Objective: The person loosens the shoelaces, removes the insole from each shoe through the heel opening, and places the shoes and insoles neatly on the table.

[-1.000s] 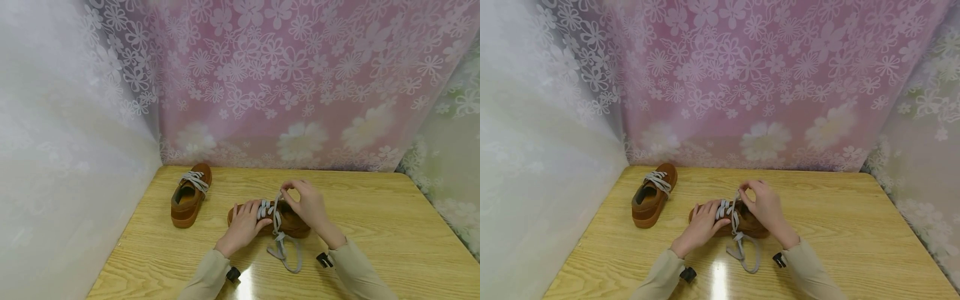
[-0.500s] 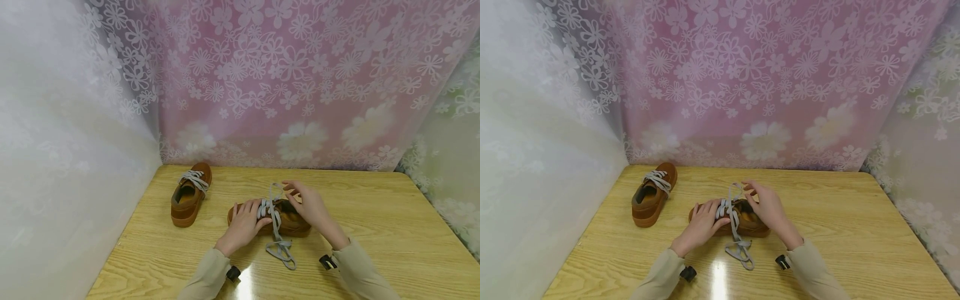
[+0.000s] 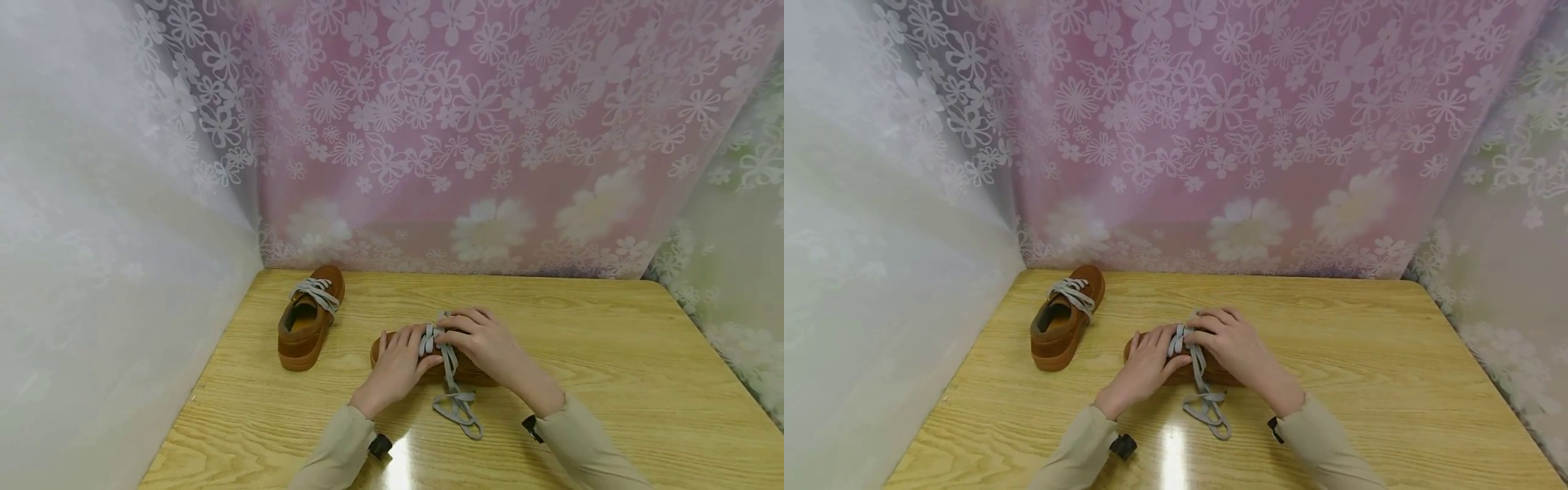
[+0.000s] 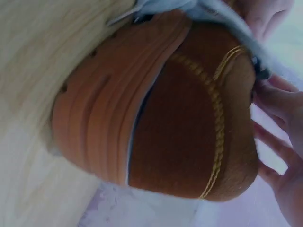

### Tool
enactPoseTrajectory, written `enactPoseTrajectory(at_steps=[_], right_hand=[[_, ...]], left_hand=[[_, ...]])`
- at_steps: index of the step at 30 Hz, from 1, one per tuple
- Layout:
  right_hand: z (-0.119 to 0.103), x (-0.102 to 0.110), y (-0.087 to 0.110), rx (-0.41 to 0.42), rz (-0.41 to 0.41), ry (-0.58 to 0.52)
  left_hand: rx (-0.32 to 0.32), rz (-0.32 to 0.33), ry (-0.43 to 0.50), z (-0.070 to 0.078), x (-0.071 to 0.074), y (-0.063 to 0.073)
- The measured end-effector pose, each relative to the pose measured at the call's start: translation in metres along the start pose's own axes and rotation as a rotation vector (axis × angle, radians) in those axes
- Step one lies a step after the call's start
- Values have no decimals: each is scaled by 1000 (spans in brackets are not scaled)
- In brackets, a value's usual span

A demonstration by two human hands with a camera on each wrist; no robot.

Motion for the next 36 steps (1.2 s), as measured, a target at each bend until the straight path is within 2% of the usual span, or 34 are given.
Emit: enactPoseTrajectory(at_steps=[3,7,10,14,17,19,22,25,31,36], right_hand=[[2,0,-3,-21,21,23],[13,1,-7,-110,60,-45],[32,5,-8,-255,113,-86],[64,12,-1,-517,165,-63],[83,14,8,-680,148,-61],[88,12,11,-718,93,-69],[83,5,12,-641,-6,-82],[68,0,9,-479,-51,-119],[38,1,4,-210,-32,-206],[21,2,0,-83,15,-223]], left_hand=[[0,3,5,0,0,-1],[-1,9,10,0,-1,-1],[4,10,15,0,-1,-1],[10,8,17,0,-1,-1],[11,6,20,0,-1,-1],[8,6,18,0,-1,-1],[-3,17,14,0,0,-1],[-11,23,8,0,0,-1],[9,3,11,0,0,-1],[15,2,0,-1,-1,-1]])
Point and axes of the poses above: each hand's wrist, its own y-axis away from the middle knuckle, its own x-axis out of the back of the hand, z = x × y, the point moved 7 cm from there along -y, towards the middle knuckle, and after that the axes turned 6 degrees about y, right-handed, at the moved point
